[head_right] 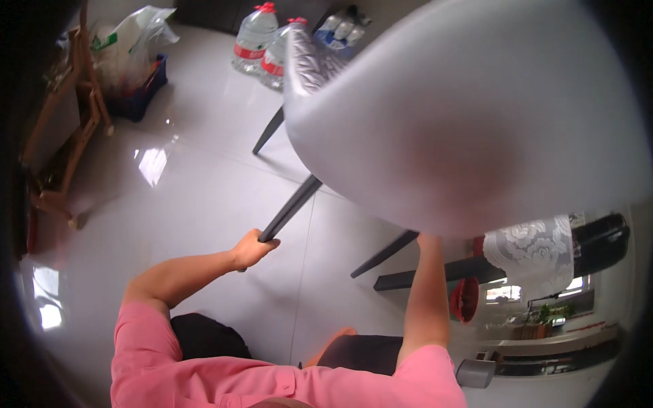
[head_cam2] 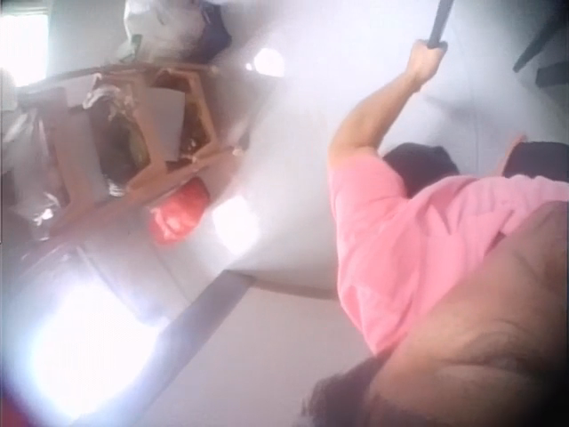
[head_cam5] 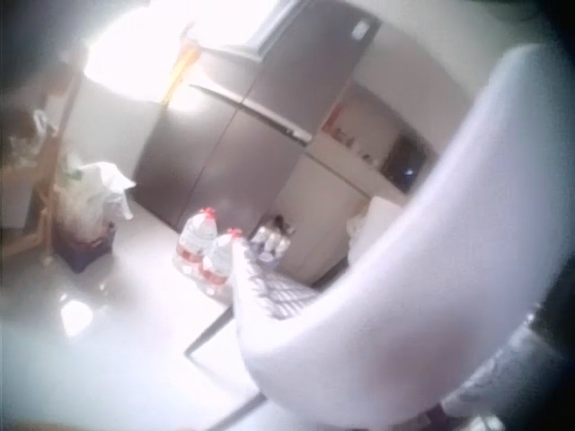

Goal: The person removes white plastic caps from the legs of a chair by hand and then wraps black tape around the end of the chair legs.

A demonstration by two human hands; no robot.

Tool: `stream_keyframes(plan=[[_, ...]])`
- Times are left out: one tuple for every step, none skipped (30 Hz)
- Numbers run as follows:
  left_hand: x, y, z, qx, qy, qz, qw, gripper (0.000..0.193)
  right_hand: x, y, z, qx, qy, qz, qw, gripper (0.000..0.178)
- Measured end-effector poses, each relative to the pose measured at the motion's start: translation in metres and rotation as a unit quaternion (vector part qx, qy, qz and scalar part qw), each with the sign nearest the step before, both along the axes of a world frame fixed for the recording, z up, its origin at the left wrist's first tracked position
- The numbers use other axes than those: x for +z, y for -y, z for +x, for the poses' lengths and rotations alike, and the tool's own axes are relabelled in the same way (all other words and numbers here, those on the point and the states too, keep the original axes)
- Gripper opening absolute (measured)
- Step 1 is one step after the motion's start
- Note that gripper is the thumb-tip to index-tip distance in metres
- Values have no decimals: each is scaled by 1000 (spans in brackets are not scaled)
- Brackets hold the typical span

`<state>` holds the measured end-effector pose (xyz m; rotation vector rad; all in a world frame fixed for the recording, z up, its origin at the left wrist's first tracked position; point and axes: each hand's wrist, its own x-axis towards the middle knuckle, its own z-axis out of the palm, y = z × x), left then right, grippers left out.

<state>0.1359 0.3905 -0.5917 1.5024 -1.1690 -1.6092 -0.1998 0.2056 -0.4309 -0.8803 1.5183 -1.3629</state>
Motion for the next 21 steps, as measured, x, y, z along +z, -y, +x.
stream_keyframes(plan=[[14,3,-2,1,-1,24,1000,43,5,4,-1,6,-7,-15,1000,15],[6,4,0,16,2,43,999,42,-7,12,-3,97,-71,-98,988,13],[7,8,-1,11,10,33,999,42,1,16,-2,89,-65,-108,988,13],[11,12,-2,20,-9,18,1000,43,11,24,3,75,-54,-73,993,12],[14,14,4,34,-22,6,999,44,16,30,14,65,-36,-36,997,10],[17,17,3,32,-29,-4,999,45,24,29,21,94,-61,-73,991,13],[22,21,4,27,-22,-13,999,45,27,33,23,88,-55,-83,991,13],[29,24,5,31,-39,-12,999,45,28,40,24,88,-79,-79,990,13],[36,28,2,32,-58,-10,998,44,33,48,19,87,-105,-74,988,14],[35,35,-1,37,-95,-11,995,42,33,63,10,80,-117,-67,988,15],[38,38,1,36,-89,-19,995,42,31,75,11,79,-112,-75,988,15],[42,42,3,45,-119,-6,992,42,32,82,15,82,-120,-80,986,17],[47,46,3,53,-147,8,988,42,33,88,19,85,-128,-85,984,18],[56,47,2,64,-149,10,987,44,37,90,23,81,-137,-90,983,26],[60,52,2,61,-140,3,988,44,41,94,24,76,-129,-98,984,26],[62,58,3,57,-166,20,984,44,44,99,24,72,-141,-96,983,30],[64,61,3,57,-191,38,979,45,48,101,29,72,-152,-93,981,34],[67,63,3,62,-175,35,982,46,55,95,35,64,-171,-95,978,37],[68,64,3,64,-165,30,984,46,52,99,36,64,-162,-101,980,37],[71,67,3,74,-174,35,981,45,51,101,37,56,-178,-147,971,37],[73,69,3,85,-182,42,979,45,49,102,38,48,-194,-192,961,38]])
